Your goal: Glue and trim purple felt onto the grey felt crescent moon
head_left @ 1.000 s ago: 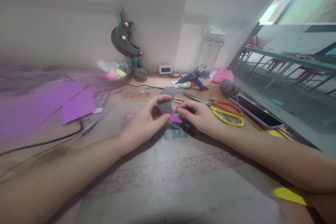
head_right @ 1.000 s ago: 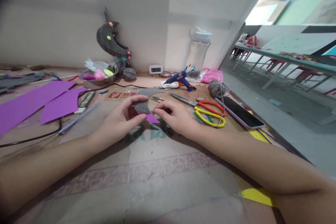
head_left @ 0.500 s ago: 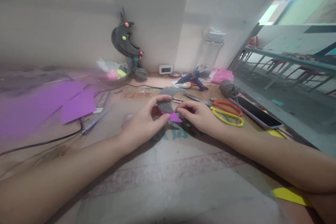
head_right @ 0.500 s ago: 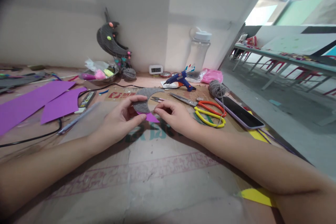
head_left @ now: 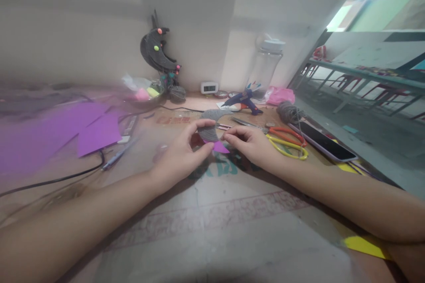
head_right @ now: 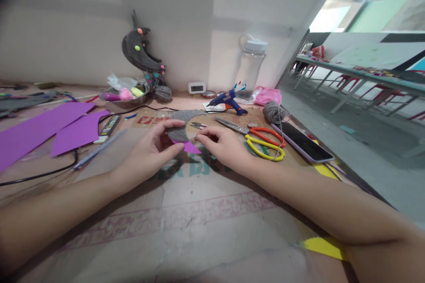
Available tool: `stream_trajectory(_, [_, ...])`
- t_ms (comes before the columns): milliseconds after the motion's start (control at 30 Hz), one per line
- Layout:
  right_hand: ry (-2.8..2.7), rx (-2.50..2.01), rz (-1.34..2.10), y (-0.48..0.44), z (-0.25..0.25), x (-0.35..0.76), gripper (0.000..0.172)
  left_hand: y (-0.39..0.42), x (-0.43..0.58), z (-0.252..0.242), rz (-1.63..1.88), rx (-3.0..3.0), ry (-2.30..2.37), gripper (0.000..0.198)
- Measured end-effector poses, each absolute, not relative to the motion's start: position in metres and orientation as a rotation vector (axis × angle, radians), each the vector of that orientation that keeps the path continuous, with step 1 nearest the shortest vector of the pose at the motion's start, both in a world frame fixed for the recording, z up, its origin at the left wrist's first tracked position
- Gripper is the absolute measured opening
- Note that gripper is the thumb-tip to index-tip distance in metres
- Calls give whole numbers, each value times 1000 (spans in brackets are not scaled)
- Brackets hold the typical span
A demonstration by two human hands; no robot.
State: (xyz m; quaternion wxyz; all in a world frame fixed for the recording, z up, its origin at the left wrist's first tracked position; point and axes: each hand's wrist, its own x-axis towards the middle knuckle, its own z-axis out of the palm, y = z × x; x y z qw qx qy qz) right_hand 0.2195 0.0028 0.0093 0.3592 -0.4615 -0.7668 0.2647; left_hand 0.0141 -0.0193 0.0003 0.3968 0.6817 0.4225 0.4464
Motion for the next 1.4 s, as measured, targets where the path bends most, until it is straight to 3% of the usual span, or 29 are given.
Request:
stream_trajectory(133, [-1967,-1118,609,6,6,222,31,-17,14,0,1153,1738,1106,44])
stream_trajectory(233, [-1902,-1076,521,4,8,223,27,-17,13,1,1181,1774,1145,43])
stream_trajectory(533, [-2103,-1110,818,-6,12,214,21,-19,14,1,1200,1828,1090,44])
stream_trajectory(800, [-2202,-1084,744,-10,16,213,17,-17,13,-2,1272,1841,1020,33])
stream_trajectory(1400, [-2226,-1063,778,-13,16,213,22,-21,13,6,1240,1704,1076,28])
